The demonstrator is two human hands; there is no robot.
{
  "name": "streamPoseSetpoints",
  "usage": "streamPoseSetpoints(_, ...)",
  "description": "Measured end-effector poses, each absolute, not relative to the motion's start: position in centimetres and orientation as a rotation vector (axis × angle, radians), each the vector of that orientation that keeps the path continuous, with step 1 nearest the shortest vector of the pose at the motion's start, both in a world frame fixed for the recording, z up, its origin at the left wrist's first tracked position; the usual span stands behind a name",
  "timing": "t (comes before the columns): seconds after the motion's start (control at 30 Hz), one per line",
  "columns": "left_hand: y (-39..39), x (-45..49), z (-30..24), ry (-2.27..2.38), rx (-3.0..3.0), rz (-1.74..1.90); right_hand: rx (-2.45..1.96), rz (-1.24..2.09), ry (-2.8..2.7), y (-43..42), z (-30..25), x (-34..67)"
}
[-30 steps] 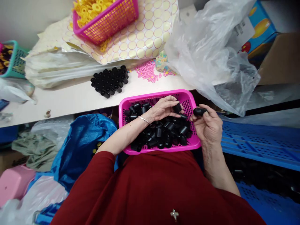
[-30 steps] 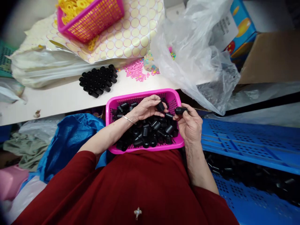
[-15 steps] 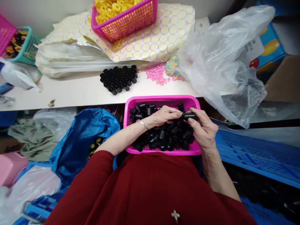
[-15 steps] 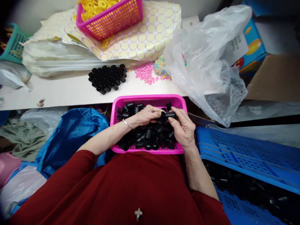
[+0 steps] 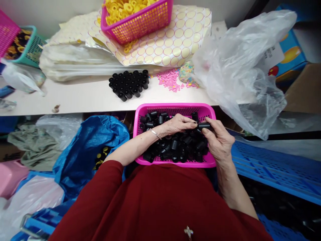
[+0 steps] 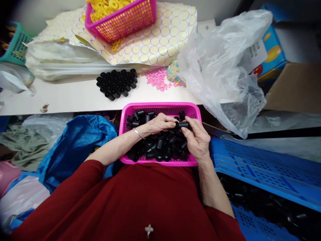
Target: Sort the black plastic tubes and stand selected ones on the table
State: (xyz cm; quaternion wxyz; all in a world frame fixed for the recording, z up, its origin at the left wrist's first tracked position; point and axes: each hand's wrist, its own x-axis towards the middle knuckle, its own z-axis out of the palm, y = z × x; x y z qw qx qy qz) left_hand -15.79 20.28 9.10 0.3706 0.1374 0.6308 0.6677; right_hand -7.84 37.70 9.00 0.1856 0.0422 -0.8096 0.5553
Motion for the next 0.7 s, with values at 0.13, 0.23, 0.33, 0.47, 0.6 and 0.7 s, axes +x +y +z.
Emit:
streamPoseSetpoints(0.13, 20.4, -15.8, 8.8, 1.618, 0.360, 1.682, 0.331, 1.348, -2.380, 37.9, 8.4, -8.0)
streamPoseSetpoints(0.23, 20.3, -16.2, 8.7, 1.551, 0.436, 1.688, 0.476, 1.150, -2.425, 37.6, 7.3, -8.1)
streamPoseSetpoints(0.33, 19.5, -16.7, 9.5, 1.467, 0.559, 1.743, 0.620, 1.014, -2.541, 36.9, 6.3, -8.1)
streamPoseSetpoints(0.47, 17.3, -17.3, 11.3, 1.629, 0.566, 1.660, 0.638, 1.242, -2.585, 36.4, 5.7, -8.4)
streamPoseSetpoints(0.6, 12.5, -18.0, 12.0, 1.910, 0.352, 1.903, 0.126, 1.674, -2.284, 37.9, 5.8, -8.8)
streamPoseSetpoints(0.7, 6.7, -19.5, 10.6, 2.308, 0.046, 2.235, -0.142, 1.561, -2.248, 39.7, 5.9, -8.5)
